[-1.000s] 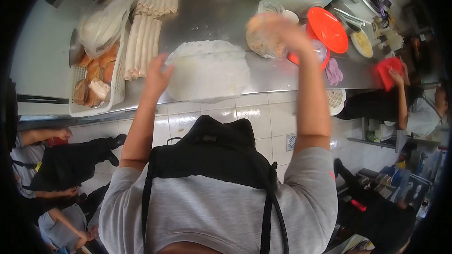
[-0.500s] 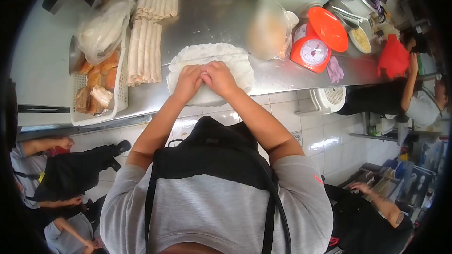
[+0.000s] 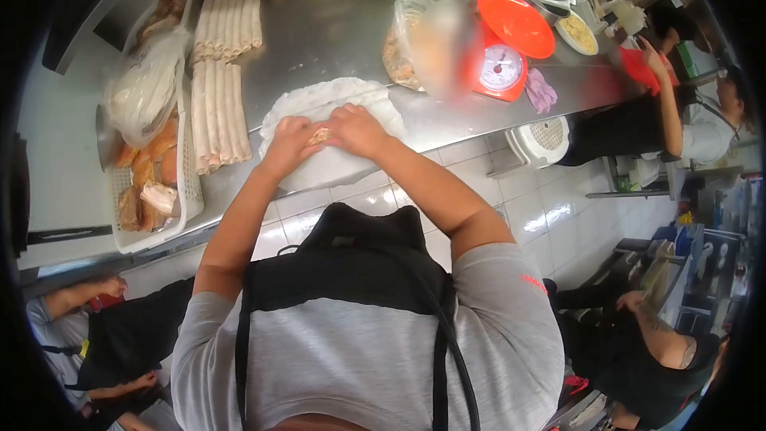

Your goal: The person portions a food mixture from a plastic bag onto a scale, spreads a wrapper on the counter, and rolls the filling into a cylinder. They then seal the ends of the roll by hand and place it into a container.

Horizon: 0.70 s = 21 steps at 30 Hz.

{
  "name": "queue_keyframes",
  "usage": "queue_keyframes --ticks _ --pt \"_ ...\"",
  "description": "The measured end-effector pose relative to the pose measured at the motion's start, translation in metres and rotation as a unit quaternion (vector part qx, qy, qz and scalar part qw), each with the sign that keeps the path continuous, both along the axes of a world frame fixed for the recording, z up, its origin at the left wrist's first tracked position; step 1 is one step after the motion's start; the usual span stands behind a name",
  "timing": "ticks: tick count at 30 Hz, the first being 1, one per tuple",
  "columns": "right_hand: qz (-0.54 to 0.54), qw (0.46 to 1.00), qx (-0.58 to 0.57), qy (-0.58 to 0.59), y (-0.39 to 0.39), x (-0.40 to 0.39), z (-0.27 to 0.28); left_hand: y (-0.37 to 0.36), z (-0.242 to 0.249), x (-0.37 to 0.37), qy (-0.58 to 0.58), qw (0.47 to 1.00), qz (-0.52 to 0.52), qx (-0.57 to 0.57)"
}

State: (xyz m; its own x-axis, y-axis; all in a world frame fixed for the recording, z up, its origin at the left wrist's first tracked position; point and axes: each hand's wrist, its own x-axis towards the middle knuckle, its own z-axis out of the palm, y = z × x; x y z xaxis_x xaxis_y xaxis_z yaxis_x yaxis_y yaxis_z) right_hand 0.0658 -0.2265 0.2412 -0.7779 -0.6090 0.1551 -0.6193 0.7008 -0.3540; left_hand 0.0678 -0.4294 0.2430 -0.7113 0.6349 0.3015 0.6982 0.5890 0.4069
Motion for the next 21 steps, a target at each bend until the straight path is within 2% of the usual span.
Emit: queue_keyframes --ticks 2,4,8,11,14,16,17,19,21 --pt "-0.02 0.999 -0.019 0.018 0.0 0.006 0.007 0.0 0.007 -0.002 -0.004 1.0 -0.019 -0.005" --pt "-0.069 0.994 -0.062 0.049 -0.001 0.013 0.024 0.006 0.008 0.002 0.002 1.0 0.012 0.011" --pt "-0.069 0.997 0.013 -0.023 -0.004 0.008 0.013 0.011 -0.002 0.0 0.021 1.0 0.011 0.019" --pt "-0.044 0.999 0.028 0.005 0.012 0.009 0.035 0.013 -0.003 0.002 0.044 0.998 0.032 -0.01" --pt "-0.101 0.978 -0.11 0.146 0.055 -0.013 0.08 0.02 0.018 0.01 -0.033 0.996 0.065 -0.047" --pt "-0.251 0.933 -0.133 0.221 0.1 -0.028 0.12 0.027 0.017 0.009 -0.012 0.997 0.069 -0.04" --pt "-0.292 0.899 -0.141 0.295 0.134 -0.046 0.123 0.029 0.015 0.01 -0.003 0.997 0.074 -0.037" --pt "-0.423 0.856 -0.003 0.298 0.176 -0.053 0.137 0.036 0.011 0.013 0.004 0.997 0.069 -0.033" --pt "-0.45 0.856 0.027 0.253 0.209 -0.066 0.123 0.041 0.007 0.013 0.006 0.997 0.07 -0.029"
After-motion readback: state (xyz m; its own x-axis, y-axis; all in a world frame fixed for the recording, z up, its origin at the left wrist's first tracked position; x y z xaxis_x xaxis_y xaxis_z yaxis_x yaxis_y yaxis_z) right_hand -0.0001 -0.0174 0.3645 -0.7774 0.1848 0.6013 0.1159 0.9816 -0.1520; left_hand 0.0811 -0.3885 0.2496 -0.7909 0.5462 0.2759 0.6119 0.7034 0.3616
